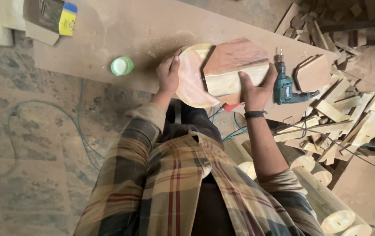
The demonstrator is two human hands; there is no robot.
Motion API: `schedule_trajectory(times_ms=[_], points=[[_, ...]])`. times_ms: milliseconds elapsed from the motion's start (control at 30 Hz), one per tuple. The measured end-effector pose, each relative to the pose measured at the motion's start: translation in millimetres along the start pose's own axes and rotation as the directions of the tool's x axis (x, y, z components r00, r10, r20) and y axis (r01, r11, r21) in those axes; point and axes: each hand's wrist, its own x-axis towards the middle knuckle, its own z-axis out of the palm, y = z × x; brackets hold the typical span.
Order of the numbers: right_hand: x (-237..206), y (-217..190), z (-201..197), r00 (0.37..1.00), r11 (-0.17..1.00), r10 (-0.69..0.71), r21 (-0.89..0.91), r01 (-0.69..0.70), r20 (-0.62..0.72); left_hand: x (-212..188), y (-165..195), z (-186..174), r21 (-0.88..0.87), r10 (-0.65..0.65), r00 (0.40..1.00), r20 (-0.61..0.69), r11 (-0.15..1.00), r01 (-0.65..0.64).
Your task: The person places a large wooden cylinder blank on the workbench, marks its center with a pencil, and uses a power drill to bore a hole into its end face. They reposition the blank, drill a second hole, then hold up the finished piece showing the drilled holes.
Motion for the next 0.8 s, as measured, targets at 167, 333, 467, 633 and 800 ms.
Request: schedule_trajectory(times_ms=[167,333,467,633,800], points=[[14,-14,-13,0.978,0.978,0.21,0.025,-0.209,-0.022,-3,3,4,0.03,0.048,0.999,-0.02,0.998,-0.048],[22,2,-8,0.913,0.904,0.406,-0.134,-0.406,-0.033,-2,4,3,0.06,0.057,0.998,0.0,0.997,-0.057],[49,9,-23,0.92,0.879,0.359,-0.276,-0.39,-0.156,-2,1,2,0.021,0.025,1.0,0.001,0.999,-0.025],[95,-7,-67,0.886,0.94,0.332,0.188,-0.283,-0.323,-4,-3,6,0.063,0.076,0.997,-0.01,0.995,-0.076],[55,-11,-21,0.974,0.817,-0.224,-0.541,0.196,0.014,-3,-3,4,0.0,0.009,1.0,0.004,1.0,-0.009]])
